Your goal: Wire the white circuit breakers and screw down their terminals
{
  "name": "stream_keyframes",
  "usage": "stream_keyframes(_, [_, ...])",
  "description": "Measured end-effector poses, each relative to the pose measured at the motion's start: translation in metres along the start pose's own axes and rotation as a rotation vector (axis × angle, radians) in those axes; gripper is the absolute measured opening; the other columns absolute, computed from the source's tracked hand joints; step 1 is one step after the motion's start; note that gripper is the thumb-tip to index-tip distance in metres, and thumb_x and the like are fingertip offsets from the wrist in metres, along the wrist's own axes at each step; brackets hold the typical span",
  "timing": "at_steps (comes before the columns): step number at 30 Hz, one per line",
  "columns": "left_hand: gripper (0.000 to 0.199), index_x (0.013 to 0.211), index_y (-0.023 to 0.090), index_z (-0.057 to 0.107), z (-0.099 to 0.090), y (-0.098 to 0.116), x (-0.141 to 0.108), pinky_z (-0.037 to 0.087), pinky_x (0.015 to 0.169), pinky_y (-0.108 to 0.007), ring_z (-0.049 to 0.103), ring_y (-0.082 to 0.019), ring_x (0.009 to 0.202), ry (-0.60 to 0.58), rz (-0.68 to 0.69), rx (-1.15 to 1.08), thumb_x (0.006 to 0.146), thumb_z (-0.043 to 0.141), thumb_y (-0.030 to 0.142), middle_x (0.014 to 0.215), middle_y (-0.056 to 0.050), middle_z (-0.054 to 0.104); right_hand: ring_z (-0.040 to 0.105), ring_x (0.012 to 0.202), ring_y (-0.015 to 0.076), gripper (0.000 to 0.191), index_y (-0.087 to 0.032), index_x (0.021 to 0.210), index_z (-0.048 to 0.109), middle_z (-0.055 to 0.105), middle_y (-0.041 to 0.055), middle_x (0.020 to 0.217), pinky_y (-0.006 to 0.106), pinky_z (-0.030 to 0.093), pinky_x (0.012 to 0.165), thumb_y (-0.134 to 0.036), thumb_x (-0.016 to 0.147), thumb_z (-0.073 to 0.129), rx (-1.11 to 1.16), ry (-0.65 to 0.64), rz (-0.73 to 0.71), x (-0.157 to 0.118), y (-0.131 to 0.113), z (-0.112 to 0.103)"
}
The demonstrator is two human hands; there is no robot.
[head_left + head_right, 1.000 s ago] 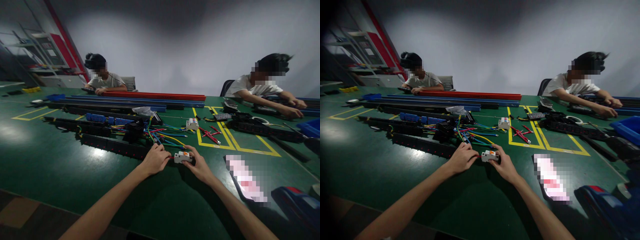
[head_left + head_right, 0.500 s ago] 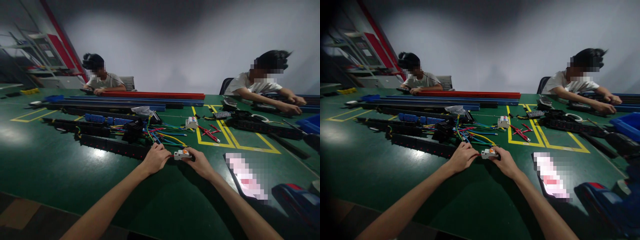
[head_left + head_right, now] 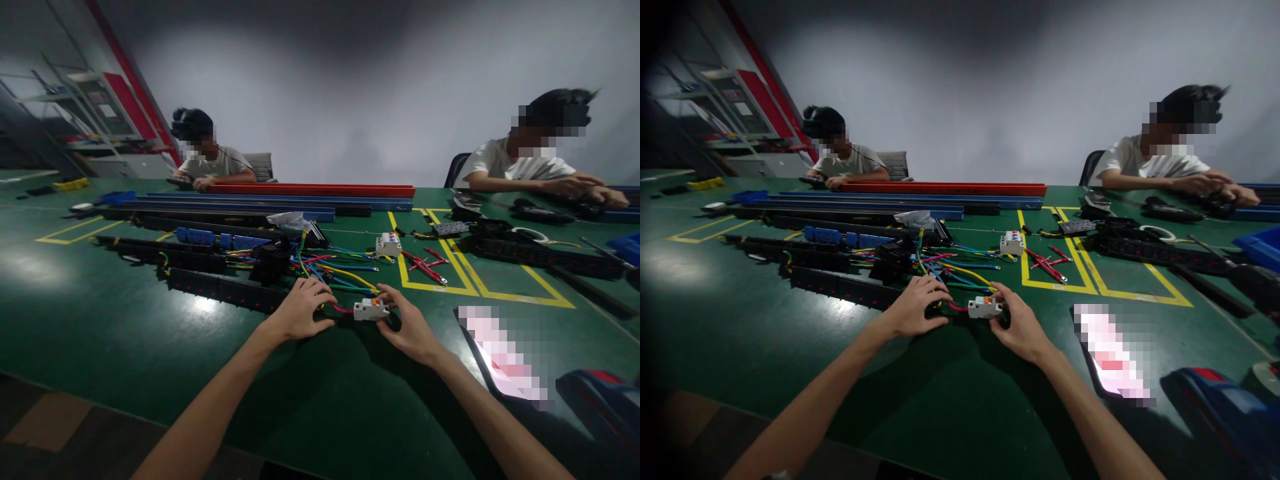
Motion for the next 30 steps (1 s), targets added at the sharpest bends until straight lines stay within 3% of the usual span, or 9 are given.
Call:
stream_keyframes(4, [0.032,0.114,0.027,0.067,-0.002,-0.015,-0.004,0.037,0.096,-0.042,0.048,-0.026,0.113,-0.010,-0.032,0.022,0.082,0.070,0.030,0.118,-0.006,0.057,0.060,0.110,0.0205,0.063,-0.025,0.143,0.039,0.061,0.0066,0.121,0.039,0.048,0.100,-0.019,0.084,0.056,-0.023,0.020,0.024,0.000,0.005,0.004])
stream_keyframes(8, [0.022,0.111,0.027,0.068,0.007,-0.028,-0.004,0.040,0.089,-0.040,0.052,-0.024,0.103,-0.002,-0.070,0.074,0.091,0.060,0.025,0.106,-0.005,0.060,0.060,0.110,0.0201,0.058,-0.026,0.141,0.042,0.060,0.0055,0.124,0.039,0.049,0.100,-0.017,0.085,0.055,-0.032,0.059,0.043,0.000,0.013,0.009])
stream_keyframes(17, [0.018,0.108,0.024,0.068,0.018,-0.033,-0.001,0.042,0.081,-0.037,0.055,-0.021,0.091,0.118,-0.077,0.121,0.093,0.059,0.023,0.101,-0.005,0.064,0.061,0.106,0.0193,0.054,-0.027,0.139,0.044,0.056,0.0057,0.128,0.037,0.051,0.096,-0.017,0.086,0.053,-0.033,0.141,0.011,0.001,0.022,0.012])
stream_keyframes(24, [0.025,0.108,0.022,0.069,0.008,-0.013,0.000,0.039,0.088,-0.043,0.053,-0.027,0.104,0.211,-0.077,0.137,0.086,0.067,0.033,0.110,-0.007,0.063,0.057,0.111,0.0200,0.053,-0.028,0.138,0.043,0.054,0.0049,0.130,0.039,0.049,0.099,-0.019,0.087,0.055,-0.035,0.130,0.031,0.002,0.018,0.011])
stream_keyframes(30, [0.036,0.123,0.022,0.062,0.017,0.018,0.004,0.040,0.090,-0.044,0.055,-0.026,0.108,0.234,-0.001,0.100,0.090,0.062,0.035,0.116,-0.009,0.063,0.054,0.117,0.0205,0.053,-0.026,0.139,0.042,0.053,0.0058,0.133,0.039,0.048,0.101,-0.019,0.088,0.054,-0.037,0.145,0.000,0.001,0.014,0.011])
Point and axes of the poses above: each hand's wrist, its own x-axis towards the middle knuckle, its own z-axis out of the palm, y = z × x, the point moved 6 cm from there along x, towards the middle knuckle
